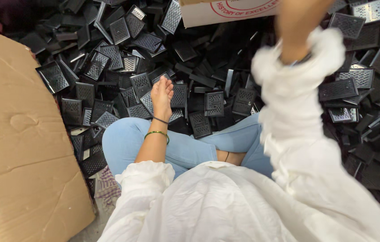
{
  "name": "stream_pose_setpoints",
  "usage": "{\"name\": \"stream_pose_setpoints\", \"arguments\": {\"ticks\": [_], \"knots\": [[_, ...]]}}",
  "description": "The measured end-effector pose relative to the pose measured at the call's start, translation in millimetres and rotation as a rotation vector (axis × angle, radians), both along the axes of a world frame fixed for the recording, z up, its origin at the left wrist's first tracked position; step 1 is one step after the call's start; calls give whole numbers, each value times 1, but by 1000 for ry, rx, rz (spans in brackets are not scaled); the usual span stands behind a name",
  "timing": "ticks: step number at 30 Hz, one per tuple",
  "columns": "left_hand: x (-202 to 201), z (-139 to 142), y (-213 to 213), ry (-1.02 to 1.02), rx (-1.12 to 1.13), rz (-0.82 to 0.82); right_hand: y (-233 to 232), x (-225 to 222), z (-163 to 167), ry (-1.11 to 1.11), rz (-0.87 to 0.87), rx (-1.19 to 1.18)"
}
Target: The person sits on the floor and repeatedly picks up small black metal parts from a large pile. They align and press two pieces together by hand, then place the assembled unit back into the pile. This cycle repeats continuously.
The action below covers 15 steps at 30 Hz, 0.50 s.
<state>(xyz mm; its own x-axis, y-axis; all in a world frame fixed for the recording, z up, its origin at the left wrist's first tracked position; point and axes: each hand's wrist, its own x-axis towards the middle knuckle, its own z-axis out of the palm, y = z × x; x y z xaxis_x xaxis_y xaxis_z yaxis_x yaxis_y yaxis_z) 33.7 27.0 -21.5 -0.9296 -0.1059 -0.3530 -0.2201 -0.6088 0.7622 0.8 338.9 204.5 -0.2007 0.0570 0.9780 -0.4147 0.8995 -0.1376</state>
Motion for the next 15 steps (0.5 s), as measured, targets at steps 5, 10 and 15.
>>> {"name": "stream_pose_setpoints", "arguments": {"ticks": [5,10,15], "knots": [[2,-5,7,10,-40,-89,-21,38,-150,-1305,-293,72],[8,-12,14,41,-177,-254,-31,61,-219,-1057,-69,-71],[18,-18,28,358,-350,-447,-99,95,-178,-1140,360,-352]]}}
